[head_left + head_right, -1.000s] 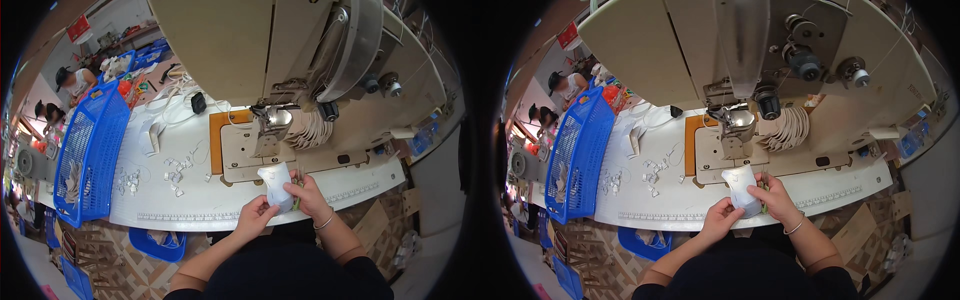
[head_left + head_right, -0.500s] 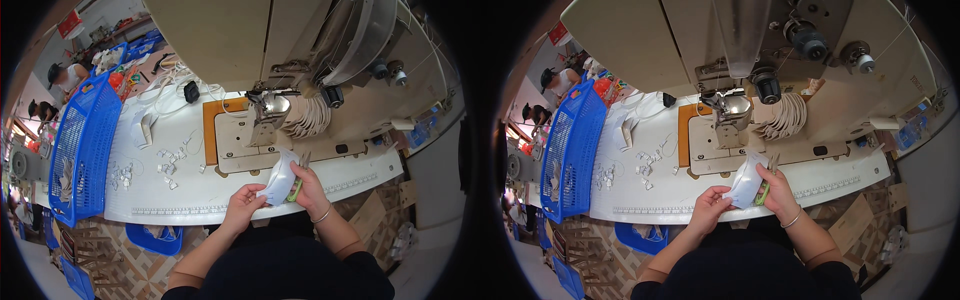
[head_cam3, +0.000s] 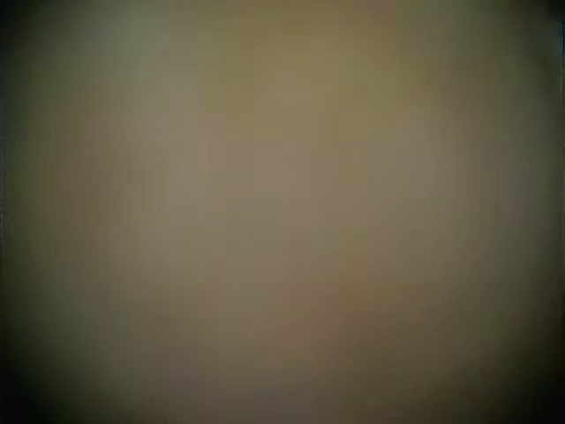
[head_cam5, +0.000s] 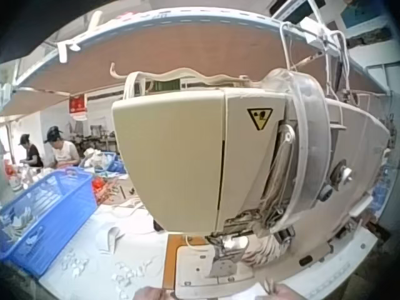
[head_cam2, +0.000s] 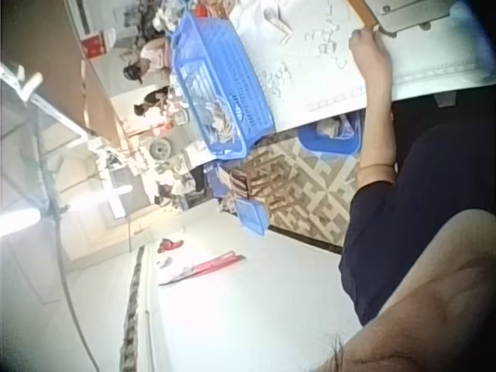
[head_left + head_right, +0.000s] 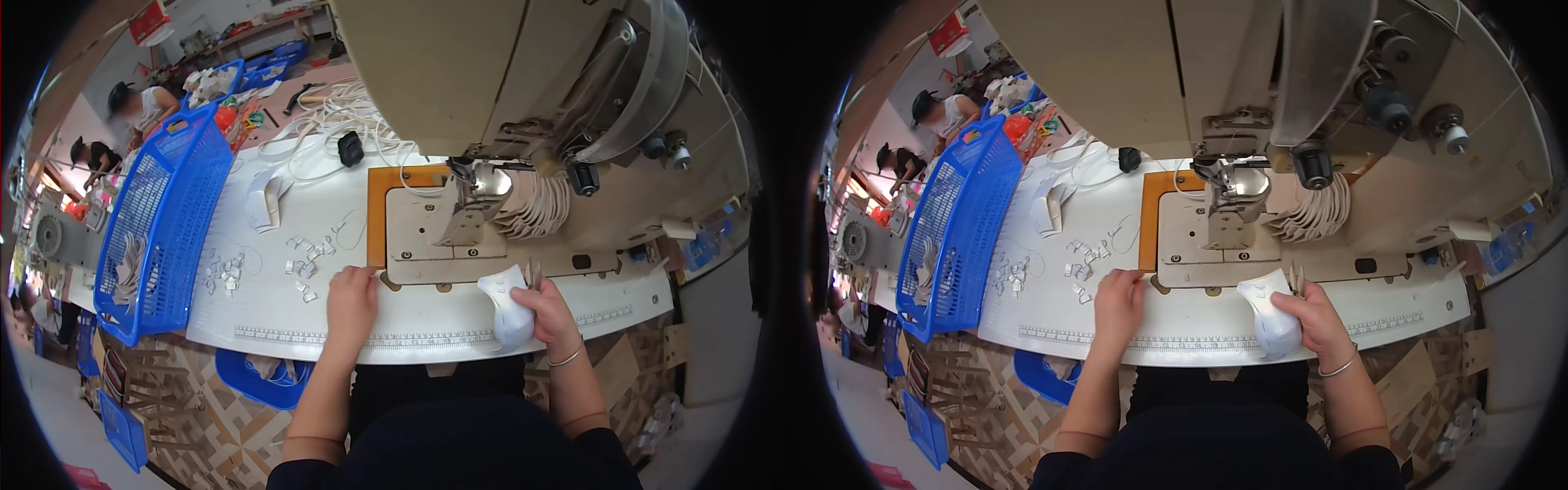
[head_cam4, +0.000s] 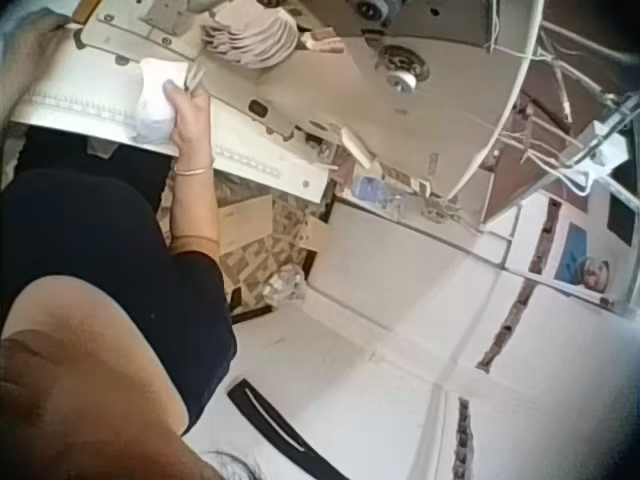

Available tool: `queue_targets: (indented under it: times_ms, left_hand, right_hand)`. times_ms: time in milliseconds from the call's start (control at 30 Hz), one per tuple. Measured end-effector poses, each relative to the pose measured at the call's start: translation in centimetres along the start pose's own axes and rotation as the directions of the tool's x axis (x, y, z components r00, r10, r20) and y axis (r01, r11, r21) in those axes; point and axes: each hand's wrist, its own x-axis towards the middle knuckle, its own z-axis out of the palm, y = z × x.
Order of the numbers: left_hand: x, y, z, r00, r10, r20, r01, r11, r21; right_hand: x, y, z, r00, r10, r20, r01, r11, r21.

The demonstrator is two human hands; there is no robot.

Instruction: The person operates an industrial sewing machine to stitch small white fabric pieces, likely face masks. They repeatedly pick up pieces from a table, align them under the needle, sew them, and trim the excess thread with scissors before placing the finished items aside.

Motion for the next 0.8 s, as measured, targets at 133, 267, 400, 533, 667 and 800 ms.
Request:
queue_targets:
  times_ms: [133,267,400,533,667,800]
  left_hand:
    - [0.2,-2.5,-0.2,0.988,-0.152,0.025,0.152,0.988,-0.004]
    - [0.0,-3.6,0.3,0.991,-0.119,0.059,0.118,0.993,0.021]
    - [1.2,-2.8,-0.8,0.959,-0.216,0.182,0.234,0.969,-0.081]
    - [2.6,-3.0,-1.2,0.869,-0.297,0.396,0.38,0.913,-0.147]
    - [2.9,-1.7,-2.1,0.971,-0.046,0.235,0.112,0.955,-0.275]
    - [2.8,2.6,-2.9,0.994,0.044,0.098,0.019,0.828,-0.561]
  right_hand:
    - [0.8,0.0,0.6,0.998,0.052,0.026,-0.051,0.998,-0.036]
    - [1.8,-0.4,2.0,0.987,0.05,0.155,-0.025,0.988,-0.155]
    - [2.4,-0.9,2.5,0.976,0.061,0.211,-0.013,0.974,-0.226]
    - [2.9,-1.0,2.3,0.959,0.035,0.283,0.034,0.971,-0.235]
    - [2.8,-1.8,3.0,0.967,0.049,0.252,0.029,0.954,-0.298]
    - [3.0,-2.1,3.1,0.96,0.034,0.279,0.068,0.935,-0.349]
